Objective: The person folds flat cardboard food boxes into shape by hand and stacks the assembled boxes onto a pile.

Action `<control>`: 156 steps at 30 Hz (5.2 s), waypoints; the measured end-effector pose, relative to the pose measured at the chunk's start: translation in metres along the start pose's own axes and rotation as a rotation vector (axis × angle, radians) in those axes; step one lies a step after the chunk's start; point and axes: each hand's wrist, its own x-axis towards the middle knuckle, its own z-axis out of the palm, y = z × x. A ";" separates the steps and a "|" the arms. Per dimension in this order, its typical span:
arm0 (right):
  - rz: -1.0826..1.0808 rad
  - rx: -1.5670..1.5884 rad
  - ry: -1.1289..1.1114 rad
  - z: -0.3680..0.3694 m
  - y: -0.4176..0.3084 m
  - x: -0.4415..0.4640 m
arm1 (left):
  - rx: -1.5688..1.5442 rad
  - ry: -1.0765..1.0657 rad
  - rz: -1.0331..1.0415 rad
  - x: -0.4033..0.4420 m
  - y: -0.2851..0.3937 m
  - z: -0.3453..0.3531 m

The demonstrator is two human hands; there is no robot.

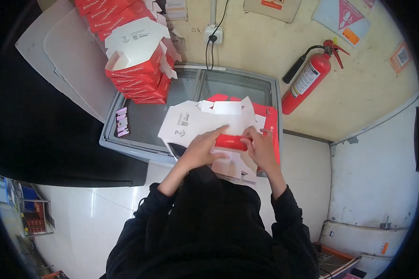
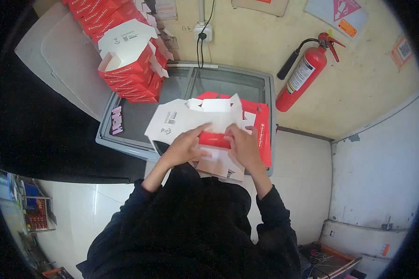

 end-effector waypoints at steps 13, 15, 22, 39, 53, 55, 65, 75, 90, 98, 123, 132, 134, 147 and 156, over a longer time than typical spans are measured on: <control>-0.112 0.085 0.126 0.000 -0.037 0.029 | 0.516 0.204 -0.342 -0.020 -0.008 -0.053; -0.156 0.089 0.116 0.010 -0.053 0.028 | 0.829 0.260 -0.150 -0.015 -0.002 -0.051; -0.286 0.210 0.095 0.028 -0.063 0.021 | 1.131 -0.070 0.250 0.003 0.020 -0.064; -0.076 0.336 0.215 0.031 -0.068 0.014 | 1.165 -0.126 0.148 0.011 0.063 -0.049; 0.652 1.783 -0.003 0.029 -0.028 -0.008 | 0.544 0.271 0.386 -0.038 -0.007 -0.013; 0.597 1.591 0.086 0.036 -0.029 -0.011 | 0.404 0.227 0.303 -0.040 -0.007 -0.009; -0.230 0.530 0.470 0.109 -0.027 -0.020 | -0.431 -0.159 -0.174 0.018 0.078 -0.060; -0.112 0.504 0.068 -0.018 -0.042 -0.005 | -0.477 -0.661 -0.265 0.024 0.004 -0.040; 0.065 0.160 0.249 -0.019 -0.067 -0.006 | -0.205 -0.374 -0.050 0.008 0.012 -0.043; 0.027 0.017 -0.061 -0.028 -0.096 0.023 | -0.243 -0.420 -0.009 0.020 0.018 -0.087; -0.031 0.340 0.199 0.054 -0.221 0.146 | -0.042 0.068 0.203 0.014 -0.043 -0.248; -0.268 0.474 0.354 0.070 -0.230 0.227 | 0.325 0.244 0.290 0.044 -0.036 -0.308; -0.350 0.429 0.362 0.073 -0.224 0.259 | 0.415 0.370 0.311 0.054 -0.035 -0.315; -0.180 0.332 0.248 0.084 -0.178 0.185 | 1.011 0.517 -0.105 0.169 -0.165 -0.246; 0.075 0.439 0.208 0.072 -0.126 0.105 | 0.839 0.526 -0.162 0.152 -0.121 -0.227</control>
